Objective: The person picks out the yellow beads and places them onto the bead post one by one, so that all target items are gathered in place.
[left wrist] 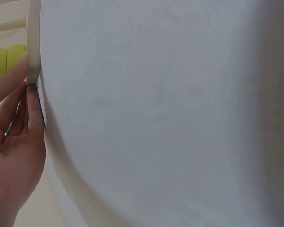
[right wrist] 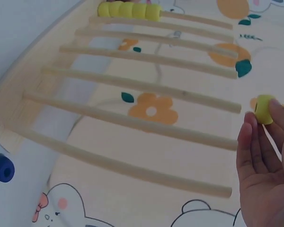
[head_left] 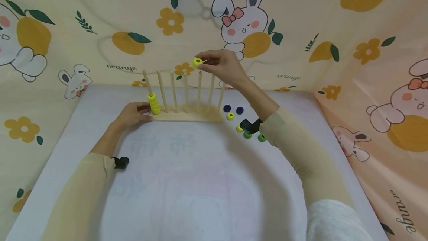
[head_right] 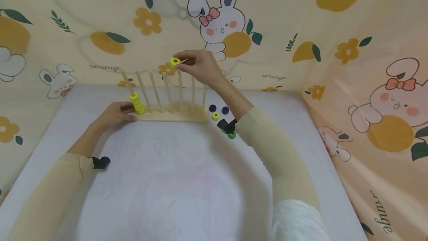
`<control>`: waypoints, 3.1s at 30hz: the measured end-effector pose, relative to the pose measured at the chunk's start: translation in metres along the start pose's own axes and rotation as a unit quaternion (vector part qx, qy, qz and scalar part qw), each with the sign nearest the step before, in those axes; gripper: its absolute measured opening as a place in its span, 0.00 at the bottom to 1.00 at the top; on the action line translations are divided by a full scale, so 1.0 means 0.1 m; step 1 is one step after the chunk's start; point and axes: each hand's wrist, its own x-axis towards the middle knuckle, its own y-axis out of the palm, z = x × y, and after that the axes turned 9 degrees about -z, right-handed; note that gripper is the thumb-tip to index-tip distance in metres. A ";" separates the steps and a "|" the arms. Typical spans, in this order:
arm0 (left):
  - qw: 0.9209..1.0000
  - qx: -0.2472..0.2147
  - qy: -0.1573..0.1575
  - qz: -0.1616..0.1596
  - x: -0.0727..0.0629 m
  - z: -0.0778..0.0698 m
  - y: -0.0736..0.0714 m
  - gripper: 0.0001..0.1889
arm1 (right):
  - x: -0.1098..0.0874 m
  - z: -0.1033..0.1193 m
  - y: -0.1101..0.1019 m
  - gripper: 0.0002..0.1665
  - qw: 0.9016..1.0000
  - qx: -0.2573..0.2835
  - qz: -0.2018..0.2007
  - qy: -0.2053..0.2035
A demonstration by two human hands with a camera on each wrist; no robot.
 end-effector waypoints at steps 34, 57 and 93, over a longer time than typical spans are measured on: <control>1.000 -0.014 -0.009 0.003 -0.01 0.00 -0.01 0.37 | 0.40 0.20 0.65 0.18 0.997 0.008 0.077 -0.009; 1.000 -0.020 -0.007 0.012 -0.02 0.00 -0.02 0.37 | 0.56 0.30 1.05 0.16 0.993 -0.012 0.114 -0.021; 1.000 -0.020 -0.001 0.016 -0.03 0.04 -0.03 0.39 | 0.64 0.33 1.21 0.18 0.984 -0.077 0.162 0.005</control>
